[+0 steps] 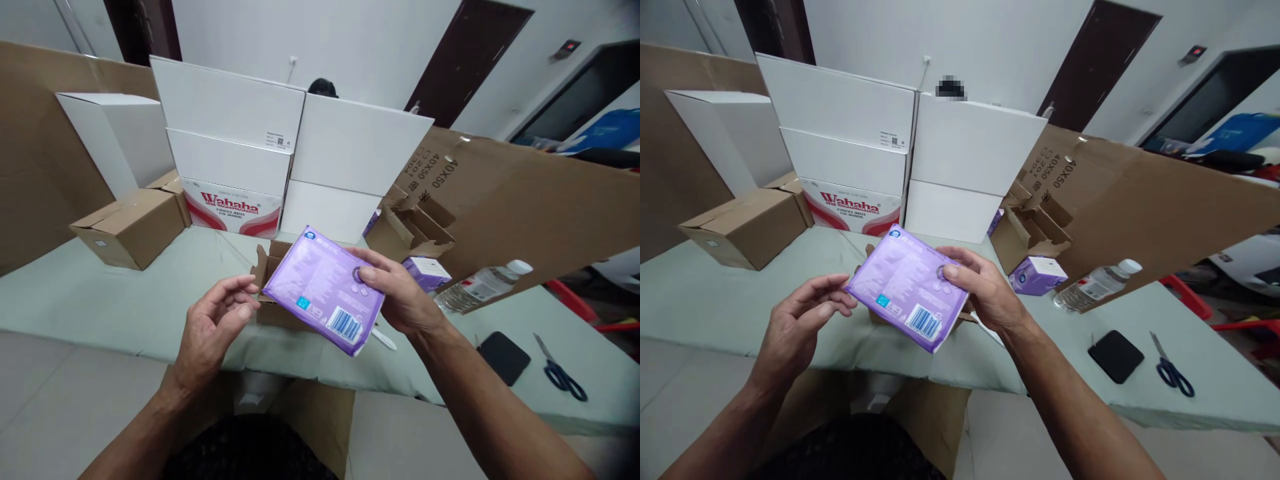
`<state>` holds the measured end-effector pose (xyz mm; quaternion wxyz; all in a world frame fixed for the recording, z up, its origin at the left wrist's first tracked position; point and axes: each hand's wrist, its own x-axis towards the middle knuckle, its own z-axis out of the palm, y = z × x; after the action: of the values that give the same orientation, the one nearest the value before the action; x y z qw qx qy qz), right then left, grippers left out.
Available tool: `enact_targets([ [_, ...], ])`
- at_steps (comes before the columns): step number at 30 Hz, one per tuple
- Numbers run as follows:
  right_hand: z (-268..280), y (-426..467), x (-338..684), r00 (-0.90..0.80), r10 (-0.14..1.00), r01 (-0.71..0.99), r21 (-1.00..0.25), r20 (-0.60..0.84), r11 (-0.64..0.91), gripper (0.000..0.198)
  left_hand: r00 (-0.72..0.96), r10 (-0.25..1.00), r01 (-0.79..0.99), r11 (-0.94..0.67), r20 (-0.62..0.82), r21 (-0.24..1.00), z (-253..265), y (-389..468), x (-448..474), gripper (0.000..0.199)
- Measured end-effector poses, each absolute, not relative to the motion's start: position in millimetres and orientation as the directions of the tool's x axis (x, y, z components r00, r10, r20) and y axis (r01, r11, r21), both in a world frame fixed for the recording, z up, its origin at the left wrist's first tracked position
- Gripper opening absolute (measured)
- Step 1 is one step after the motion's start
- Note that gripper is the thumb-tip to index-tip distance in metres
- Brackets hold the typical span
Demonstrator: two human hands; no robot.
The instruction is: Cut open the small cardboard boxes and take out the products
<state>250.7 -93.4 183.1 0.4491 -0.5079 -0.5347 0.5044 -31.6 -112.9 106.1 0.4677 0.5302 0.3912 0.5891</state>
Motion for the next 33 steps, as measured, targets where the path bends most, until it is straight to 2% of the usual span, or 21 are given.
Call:
enact_targets([
  [2, 182, -102, 246, -0.056, 0.978, 0.269, -0.941, 0.199, 0.206, 0.068, 0.121, 0.984, -0.311, -0.088, 0.131, 0.946, 110, -116, -36, 0.04],
  [3, 180, -107, 244, -0.069, 0.923, 0.392, -0.841, 0.378, 0.374, 0.067, 0.189, 0.979, -0.38, -0.005, 0.083, 0.925, 112, -116, -38, 0.046],
  [4, 178, -112, 240, -0.128, 0.817, 0.513, -0.667, 0.563, 0.54, 0.067, 0.258, 0.965, -0.433, 0.075, 0.043, 0.898, 114, -117, -39, 0.052],
  [5, 174, -117, 237, -0.23, 0.668, 0.605, -0.434, 0.708, 0.668, 0.065, 0.321, 0.947, -0.471, 0.148, 0.013, 0.87, 116, -117, -40, 0.057],
  [6, 171, -122, 233, -0.349, 0.506, 0.648, -0.186, 0.789, 0.739, 0.062, 0.375, 0.927, -0.495, 0.209, -0.009, 0.843, 117, -116, -41, 0.06],
  [7, 166, -126, 229, -0.467, 0.361, 0.645, 0.032, 0.808, 0.764, 0.056, 0.417, 0.908, -0.512, 0.254, -0.021, 0.821, 118, -116, -41, 0.061],
  [8, 162, -130, 225, -0.558, 0.249, 0.616, 0.194, 0.792, 0.763, 0.049, 0.45, 0.893, -0.524, 0.287, -0.025, 0.802, 119, -116, -41, 0.062],
  [9, 158, -133, 221, -0.616, 0.173, 0.586, 0.3, 0.769, 0.753, 0.041, 0.476, 0.879, -0.533, 0.31, -0.024, 0.787, 120, -117, -41, 0.062],
  [12, 149, -142, 209, -0.674, 0.079, 0.549, 0.427, 0.734, 0.718, 0.021, 0.488, 0.873, -0.565, 0.332, -0.019, 0.756, 119, -120, -38, 0.06],
  [16, 143, -153, 199, -0.726, 0.108, 0.521, 0.441, 0.68, 0.731, 0.014, 0.407, 0.913, -0.596, 0.298, -0.039, 0.745, 116, -125, -34, 0.05],
  [19, 144, -160, 201, -0.725, 0.162, 0.52, 0.378, 0.669, 0.766, 0.022, 0.37, 0.927, -0.596, 0.287, -0.061, 0.75, 117, -125, -35, 0.053],
  [22, 148, -166, 218, -0.655, 0.286, 0.62, 0.281, 0.699, 0.733, 0.032, 0.238, 0.97, -0.654, 0.198, -0.049, 0.73, 122, -121, -43, 0.055],
  [25, 146, -170, 250, -0.414, 0.429, 0.828, 0.136, 0.803, 0.544, 0.044, 0.059, 0.997, -0.69, 0.078, -0.052, 0.719, 129, -115, -55, 0.054],
  [27, 137, -170, 272, -0.248, 0.518, 0.91, 0.014, 0.819, 0.415, 0.044, -0.016, 0.998, -0.692, 0.036, -0.065, 0.721, 132, -112, -61, 0.054],
  [30, 114, -168, 294, -0.141, 0.695, 0.923, -0.16, 0.705, 0.35, 0.033, -0.056, 0.996, -0.694, 0.012, -0.071, 0.72, 132, -107, -67, 0.052],
  [33, 93, -166, 302, -0.106, 0.856, 0.884, -0.346, 0.506, 0.313, 0.04, -0.051, 0.997, -0.697, 0.009, -0.062, 0.717, 127, -105, -70, 0.052],
])
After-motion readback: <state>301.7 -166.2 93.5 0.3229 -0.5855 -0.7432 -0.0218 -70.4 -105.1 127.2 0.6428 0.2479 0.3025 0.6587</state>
